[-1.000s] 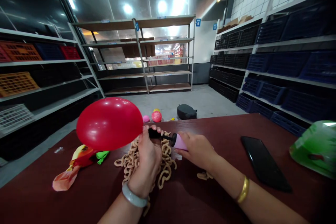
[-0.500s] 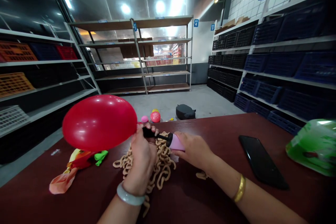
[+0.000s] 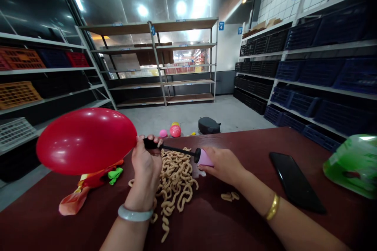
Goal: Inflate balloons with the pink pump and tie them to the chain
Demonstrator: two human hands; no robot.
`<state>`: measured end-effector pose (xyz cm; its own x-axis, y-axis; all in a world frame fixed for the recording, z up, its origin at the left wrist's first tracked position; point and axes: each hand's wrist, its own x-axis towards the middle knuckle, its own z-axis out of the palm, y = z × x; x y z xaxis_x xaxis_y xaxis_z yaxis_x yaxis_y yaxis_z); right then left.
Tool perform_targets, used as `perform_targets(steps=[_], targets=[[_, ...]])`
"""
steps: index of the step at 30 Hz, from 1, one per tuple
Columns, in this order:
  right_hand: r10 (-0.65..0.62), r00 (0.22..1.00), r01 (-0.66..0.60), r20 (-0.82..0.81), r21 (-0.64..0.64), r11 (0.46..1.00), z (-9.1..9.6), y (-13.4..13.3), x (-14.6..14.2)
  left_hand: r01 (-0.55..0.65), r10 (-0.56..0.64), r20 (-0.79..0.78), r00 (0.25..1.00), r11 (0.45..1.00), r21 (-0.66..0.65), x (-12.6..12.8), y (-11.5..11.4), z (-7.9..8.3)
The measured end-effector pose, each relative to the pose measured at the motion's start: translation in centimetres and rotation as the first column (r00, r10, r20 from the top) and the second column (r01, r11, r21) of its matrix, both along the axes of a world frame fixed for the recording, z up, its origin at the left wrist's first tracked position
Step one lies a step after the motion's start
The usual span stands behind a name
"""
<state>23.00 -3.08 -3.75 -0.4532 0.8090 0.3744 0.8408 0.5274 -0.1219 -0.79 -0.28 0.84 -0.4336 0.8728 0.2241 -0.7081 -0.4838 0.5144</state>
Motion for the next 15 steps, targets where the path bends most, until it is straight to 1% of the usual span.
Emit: perform_targets(steps=[4,9,12,15], targets=[[-0.006,1.000,0.006,0.005,0.010,1.000,0.2,-0.5,-0.5,0.075,-0.075,-0.006,0.997,0.997,-0.008,2.9,-0.8,-1.1],[-0.021,1.000,0.021,0.001,-0.018,1.000,0.5,-1.2,-1.2,0.151,-0.151,0.003,0.988,0.987,-0.050,6.4,-2.0,-2.7],[-0.010,1.000,0.009,-0.024,-0.029,1.000,0.7,-1.5,-1.5,0.178,-0.178,0.007,0.984,0.982,-0.069,7.6,-2.8,-3.0],[0.000,0.999,-0.002,-0.045,-0.031,1.000,0.9,-1.7,-1.7,0.172,-0.172,0.002,0.985,0.982,-0.072,8.0,-3.3,-2.8]])
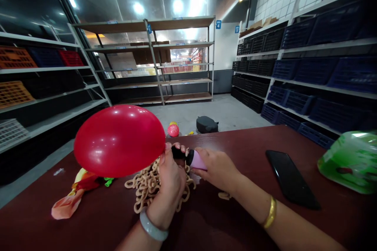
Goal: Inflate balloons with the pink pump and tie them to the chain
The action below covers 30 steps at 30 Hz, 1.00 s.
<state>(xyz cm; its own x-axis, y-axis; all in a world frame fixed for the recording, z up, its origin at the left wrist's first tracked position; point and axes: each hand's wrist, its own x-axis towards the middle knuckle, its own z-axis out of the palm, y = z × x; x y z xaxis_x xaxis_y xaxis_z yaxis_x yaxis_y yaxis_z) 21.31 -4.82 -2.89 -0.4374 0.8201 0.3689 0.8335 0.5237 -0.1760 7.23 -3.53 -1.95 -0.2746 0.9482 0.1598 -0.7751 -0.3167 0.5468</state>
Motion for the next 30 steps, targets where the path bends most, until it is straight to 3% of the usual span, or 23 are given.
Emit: perform_targets(steps=[5,13,17,22,30], targets=[[0.005,1.000,-0.006,-0.023,-0.044,0.999,0.0,0.2,-0.1,0.016,-0.017,-0.032,0.999,1.000,-0.026,-1.4,0.5,0.7],[0.008,1.000,-0.008,0.000,-0.020,1.000,-0.4,1.5,1.1,-0.138,0.139,-0.014,0.990,0.990,0.036,-9.0,3.0,3.3],[0.011,1.000,-0.011,0.012,-0.005,1.000,-0.7,1.6,1.3,-0.166,0.166,0.022,0.986,0.986,0.008,-10.6,3.5,3.4],[-0.014,0.998,0.014,0.058,-0.004,1.000,-0.5,1.4,1.3,-0.176,0.175,0.017,0.984,0.982,0.064,-8.4,3.4,2.4],[-0.043,0.995,0.045,0.086,-0.013,0.999,0.2,0.6,0.6,0.004,-0.004,-0.009,1.000,1.000,0.016,-2.0,1.7,-0.3]])
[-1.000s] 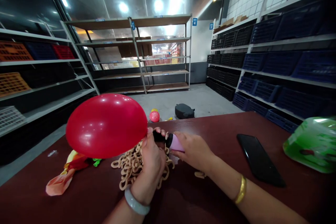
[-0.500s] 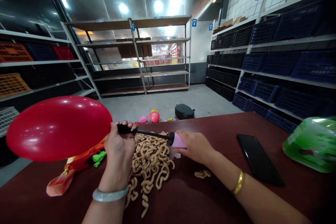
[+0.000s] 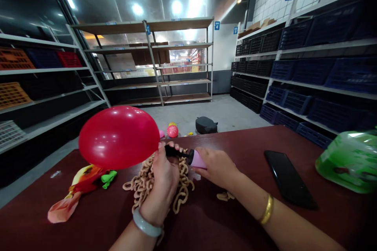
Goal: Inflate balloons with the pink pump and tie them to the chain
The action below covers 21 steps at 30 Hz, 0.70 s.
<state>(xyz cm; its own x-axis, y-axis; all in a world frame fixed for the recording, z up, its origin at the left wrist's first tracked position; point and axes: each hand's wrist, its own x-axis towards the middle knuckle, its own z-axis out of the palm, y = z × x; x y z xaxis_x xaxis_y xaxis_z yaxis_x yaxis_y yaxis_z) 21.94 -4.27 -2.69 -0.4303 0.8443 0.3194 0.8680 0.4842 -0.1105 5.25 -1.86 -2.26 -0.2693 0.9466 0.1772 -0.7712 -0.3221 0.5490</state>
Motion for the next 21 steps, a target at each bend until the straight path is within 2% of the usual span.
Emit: perform_targets(steps=[4,7,10,17,21], targets=[[0.003,1.000,-0.003,-0.014,-0.021,1.000,0.3,-0.6,-0.8,0.005,-0.005,-0.013,1.000,0.999,-0.034,1.6,-1.5,0.1],[0.020,0.998,-0.022,-0.060,-0.020,1.000,0.4,-0.9,-1.3,-0.007,0.006,-0.029,1.000,1.000,-0.030,1.3,-1.8,1.1],[0.036,0.995,-0.039,-0.092,-0.033,0.999,0.3,-0.7,-1.5,-0.030,0.029,-0.036,0.999,0.999,-0.015,-0.6,-1.0,1.9],[0.035,0.999,-0.037,-0.034,-0.058,0.998,-0.2,0.3,-0.1,-0.194,0.195,0.027,0.980,0.980,-0.054,-7.8,2.0,3.6],[0.043,0.999,-0.044,-0.027,-0.031,0.999,-0.2,0.4,0.5,-0.216,0.217,0.033,0.976,0.976,-0.016,-8.7,2.2,3.7]])
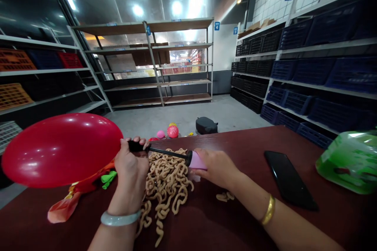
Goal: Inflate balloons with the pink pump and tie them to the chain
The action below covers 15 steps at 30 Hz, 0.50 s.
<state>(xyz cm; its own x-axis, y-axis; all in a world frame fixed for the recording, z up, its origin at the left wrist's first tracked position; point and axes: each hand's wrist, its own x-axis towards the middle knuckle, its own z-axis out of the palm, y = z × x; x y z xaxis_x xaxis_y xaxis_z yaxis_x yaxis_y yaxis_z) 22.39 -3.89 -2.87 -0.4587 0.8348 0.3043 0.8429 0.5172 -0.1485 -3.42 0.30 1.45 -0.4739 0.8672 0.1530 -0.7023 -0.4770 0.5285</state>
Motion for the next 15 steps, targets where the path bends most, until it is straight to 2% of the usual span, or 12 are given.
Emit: perform_targets(steps=[6,15], targets=[[-0.034,0.998,0.033,0.048,0.013,0.999,0.2,-0.2,0.1,0.048,-0.046,-0.038,0.998,0.998,0.043,3.3,-0.5,-1.4],[-0.052,0.997,0.052,0.053,0.007,0.999,0.6,-0.8,-0.6,0.212,-0.214,-0.053,0.975,0.976,-0.040,9.3,-2.6,-4.1]])
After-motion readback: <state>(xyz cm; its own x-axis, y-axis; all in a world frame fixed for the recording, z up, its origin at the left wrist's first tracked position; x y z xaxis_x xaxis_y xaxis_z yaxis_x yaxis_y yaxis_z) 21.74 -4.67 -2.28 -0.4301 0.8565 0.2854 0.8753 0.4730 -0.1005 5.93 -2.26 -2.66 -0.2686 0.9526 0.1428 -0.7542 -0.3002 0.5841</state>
